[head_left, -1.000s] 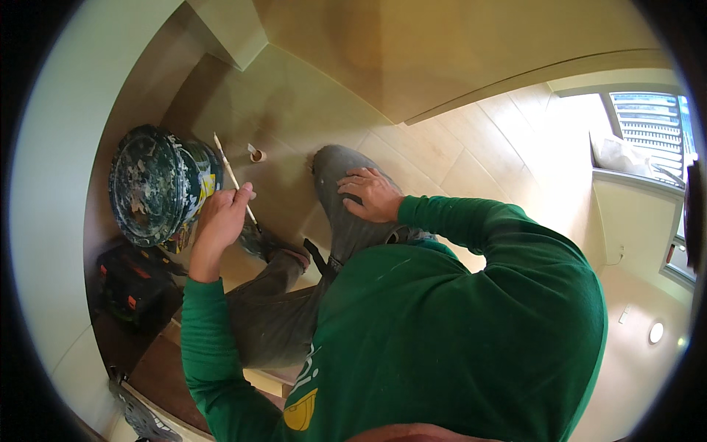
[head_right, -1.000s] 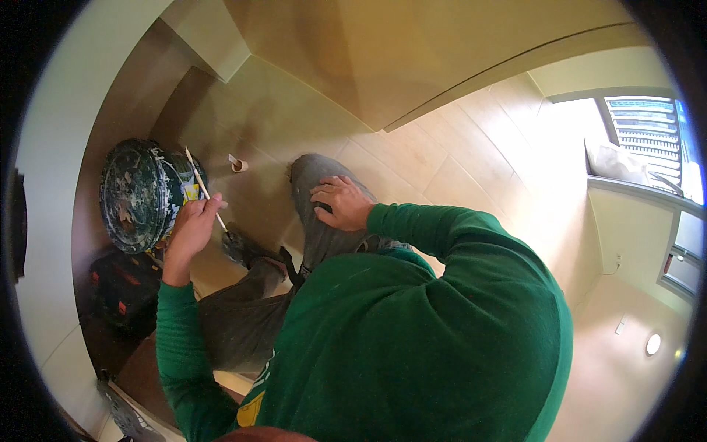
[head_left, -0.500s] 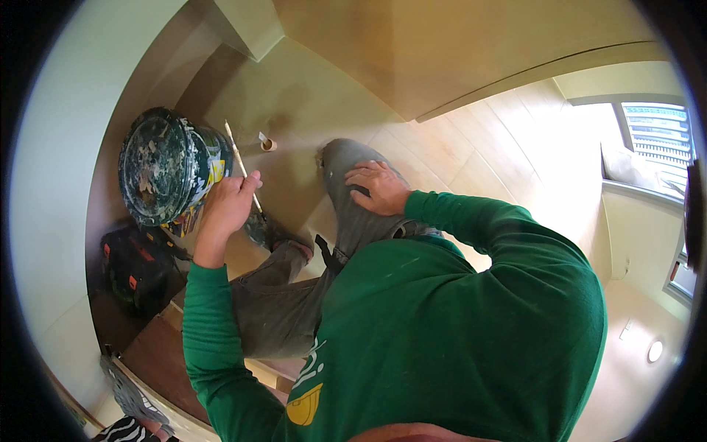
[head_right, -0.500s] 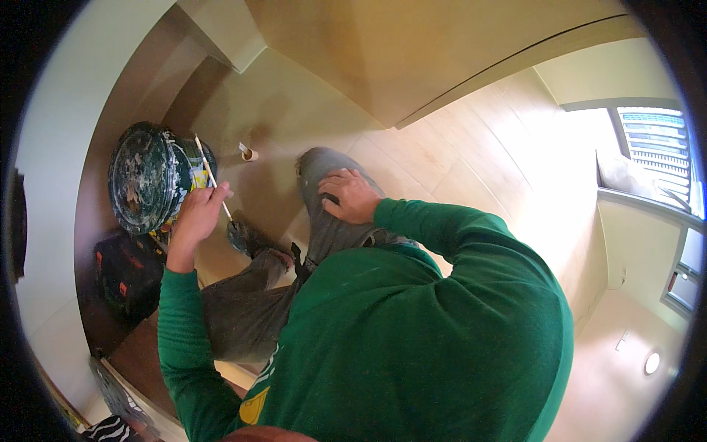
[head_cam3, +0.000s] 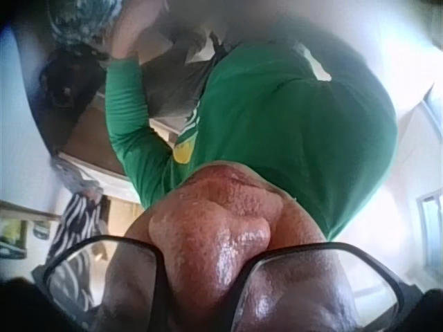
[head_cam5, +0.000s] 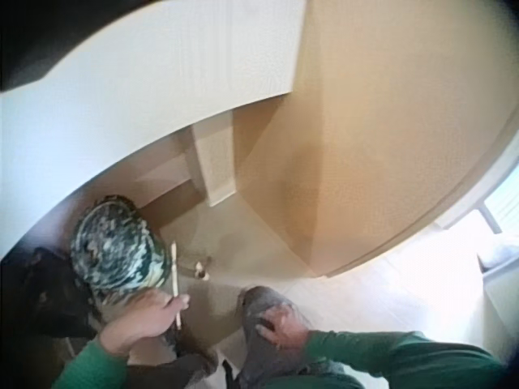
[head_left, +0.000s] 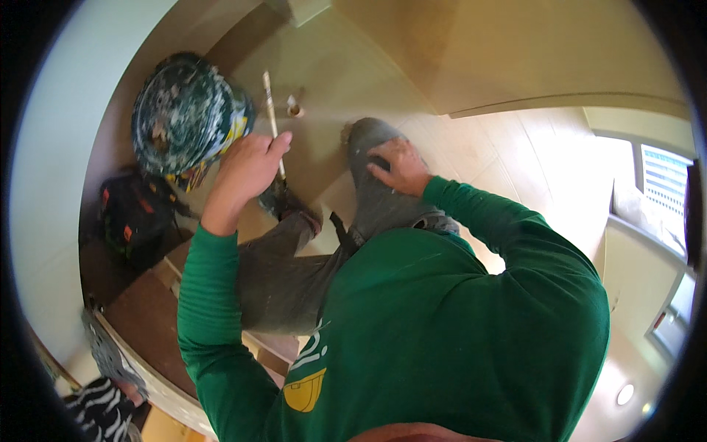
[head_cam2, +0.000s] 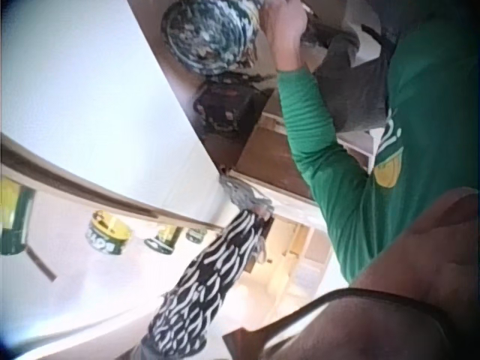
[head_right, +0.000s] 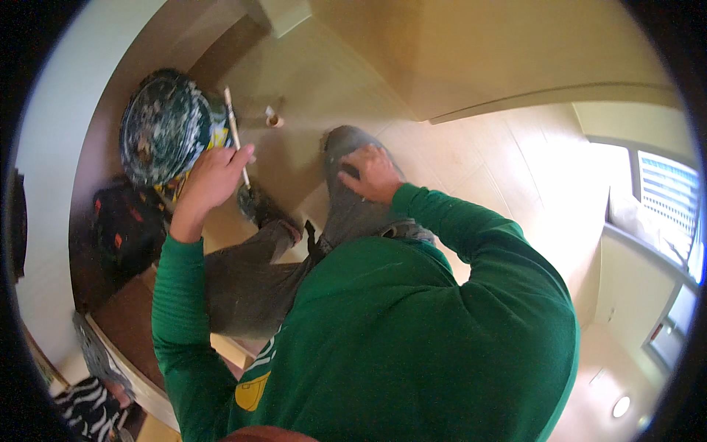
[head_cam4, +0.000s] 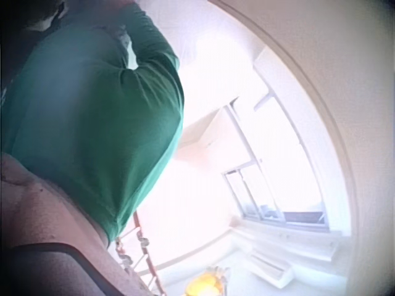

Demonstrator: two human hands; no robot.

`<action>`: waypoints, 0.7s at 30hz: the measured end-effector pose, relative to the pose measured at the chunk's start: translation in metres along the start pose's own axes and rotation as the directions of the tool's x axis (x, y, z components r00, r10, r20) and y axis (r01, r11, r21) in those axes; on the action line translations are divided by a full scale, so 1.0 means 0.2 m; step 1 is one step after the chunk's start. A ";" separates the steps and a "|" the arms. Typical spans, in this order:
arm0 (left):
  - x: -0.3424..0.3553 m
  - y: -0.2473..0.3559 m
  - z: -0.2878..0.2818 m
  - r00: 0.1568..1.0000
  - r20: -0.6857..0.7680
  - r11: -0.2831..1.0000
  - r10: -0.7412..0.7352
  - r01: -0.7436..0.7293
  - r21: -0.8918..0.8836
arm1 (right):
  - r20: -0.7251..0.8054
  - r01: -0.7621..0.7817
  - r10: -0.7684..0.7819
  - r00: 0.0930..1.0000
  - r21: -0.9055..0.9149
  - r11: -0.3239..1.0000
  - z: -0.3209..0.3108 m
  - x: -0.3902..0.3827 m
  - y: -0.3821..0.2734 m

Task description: The person kneels on the floor and uses a small brush to apply a sealant or caulk along the base of a wall and around a floor pipe. They repeatedly dip the brush into a container to reload the material and smooth the bead along the edges.

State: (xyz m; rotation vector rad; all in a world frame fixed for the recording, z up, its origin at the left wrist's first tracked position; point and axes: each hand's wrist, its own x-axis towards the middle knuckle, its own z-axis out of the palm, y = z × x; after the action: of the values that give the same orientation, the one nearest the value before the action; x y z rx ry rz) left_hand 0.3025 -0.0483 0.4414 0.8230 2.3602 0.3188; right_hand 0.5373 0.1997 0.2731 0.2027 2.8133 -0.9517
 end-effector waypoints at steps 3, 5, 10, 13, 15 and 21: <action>-0.02 -0.01 -0.02 0.999 0.014 0.998 -0.032 0.032 -0.049 | -0.033 -0.023 0.025 0.999 0.082 0.996 0.10 0.24 0.03; -0.04 -0.01 -0.04 0.998 0.051 0.996 -0.046 0.050 -0.073 | -0.015 -0.084 0.089 0.996 0.191 0.978 0.21 0.46 0.05; -0.10 0.00 -0.05 0.989 0.123 0.992 -0.084 0.094 -0.080 | -0.029 -0.066 0.074 0.997 0.223 0.973 0.60 0.99 0.00; -0.16 -0.02 -0.03 0.995 0.054 0.992 -0.081 0.086 -0.092 | 0.002 -0.216 0.222 0.975 0.245 0.945 0.78 1.17 -0.03; -0.19 -0.04 -0.02 0.996 0.033 0.993 -0.080 0.083 -0.081 | -0.022 -0.282 0.299 0.954 0.272 0.920 0.86 1.24 -0.05; -0.22 -0.10 -0.03 0.984 0.118 0.981 -0.137 0.152 -0.124 | -0.010 -0.257 0.274 0.962 0.311 0.915 0.96 1.35 0.01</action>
State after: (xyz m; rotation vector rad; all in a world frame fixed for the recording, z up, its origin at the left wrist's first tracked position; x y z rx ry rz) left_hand 0.3158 -0.0920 0.4588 0.5878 2.2557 0.3567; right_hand 0.2945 0.1042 0.0673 0.6417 2.5746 -1.3240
